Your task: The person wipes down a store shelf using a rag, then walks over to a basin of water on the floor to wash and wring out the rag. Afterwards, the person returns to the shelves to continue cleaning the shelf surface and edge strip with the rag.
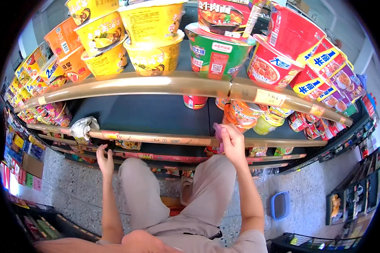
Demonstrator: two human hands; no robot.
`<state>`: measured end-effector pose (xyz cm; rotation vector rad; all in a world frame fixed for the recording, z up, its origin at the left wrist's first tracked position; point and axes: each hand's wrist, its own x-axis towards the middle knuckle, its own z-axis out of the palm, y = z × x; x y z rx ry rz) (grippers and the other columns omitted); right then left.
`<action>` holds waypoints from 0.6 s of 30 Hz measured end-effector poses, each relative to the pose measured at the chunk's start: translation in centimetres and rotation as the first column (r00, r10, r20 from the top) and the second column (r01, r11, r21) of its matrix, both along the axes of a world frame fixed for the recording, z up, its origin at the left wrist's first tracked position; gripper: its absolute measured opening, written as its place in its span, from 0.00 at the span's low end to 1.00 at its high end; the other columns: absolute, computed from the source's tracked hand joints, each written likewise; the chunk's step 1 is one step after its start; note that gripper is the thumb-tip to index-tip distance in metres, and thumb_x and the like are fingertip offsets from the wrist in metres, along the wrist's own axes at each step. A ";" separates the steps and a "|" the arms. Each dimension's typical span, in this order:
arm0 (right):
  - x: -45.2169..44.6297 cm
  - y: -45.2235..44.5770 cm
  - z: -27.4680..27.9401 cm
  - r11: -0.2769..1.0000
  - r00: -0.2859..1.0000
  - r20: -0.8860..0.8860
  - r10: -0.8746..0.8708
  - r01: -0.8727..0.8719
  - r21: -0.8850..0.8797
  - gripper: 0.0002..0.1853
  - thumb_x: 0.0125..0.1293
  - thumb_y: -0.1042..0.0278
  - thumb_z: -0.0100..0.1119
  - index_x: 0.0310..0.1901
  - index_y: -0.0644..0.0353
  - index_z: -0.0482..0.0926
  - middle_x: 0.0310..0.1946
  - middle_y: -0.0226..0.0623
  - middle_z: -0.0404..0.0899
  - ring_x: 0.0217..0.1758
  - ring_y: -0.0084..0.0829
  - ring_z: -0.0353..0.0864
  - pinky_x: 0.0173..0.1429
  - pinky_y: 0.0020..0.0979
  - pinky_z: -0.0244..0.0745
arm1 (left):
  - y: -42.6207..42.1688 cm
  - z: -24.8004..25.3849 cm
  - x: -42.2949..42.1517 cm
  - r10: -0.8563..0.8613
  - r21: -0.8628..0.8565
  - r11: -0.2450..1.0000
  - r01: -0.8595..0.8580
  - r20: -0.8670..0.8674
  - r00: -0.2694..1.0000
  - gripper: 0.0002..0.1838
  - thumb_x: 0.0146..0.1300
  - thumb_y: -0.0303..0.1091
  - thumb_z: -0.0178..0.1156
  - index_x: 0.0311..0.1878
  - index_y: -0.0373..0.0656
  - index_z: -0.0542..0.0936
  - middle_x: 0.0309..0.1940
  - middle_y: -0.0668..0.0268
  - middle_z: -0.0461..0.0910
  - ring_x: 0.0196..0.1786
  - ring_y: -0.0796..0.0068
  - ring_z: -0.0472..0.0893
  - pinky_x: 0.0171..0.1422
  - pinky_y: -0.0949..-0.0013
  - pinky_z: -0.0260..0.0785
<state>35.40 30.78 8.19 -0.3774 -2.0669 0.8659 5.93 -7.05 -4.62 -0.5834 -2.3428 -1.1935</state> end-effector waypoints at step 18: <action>6.6 -9.6 -0.4 0.218 0.736 -0.664 0.133 -0.675 -0.705 0.30 0.72 0.63 0.50 0.72 0.65 0.61 0.56 0.46 0.77 0.53 0.35 0.81 0.54 0.38 0.79 | 11.0 4.3 19.0 -0.824 0.595 0.565 0.572 0.366 0.433 0.11 0.70 0.24 0.57 0.53 0.36 0.79 0.51 0.65 0.80 0.56 0.77 0.78 0.63 0.71 0.68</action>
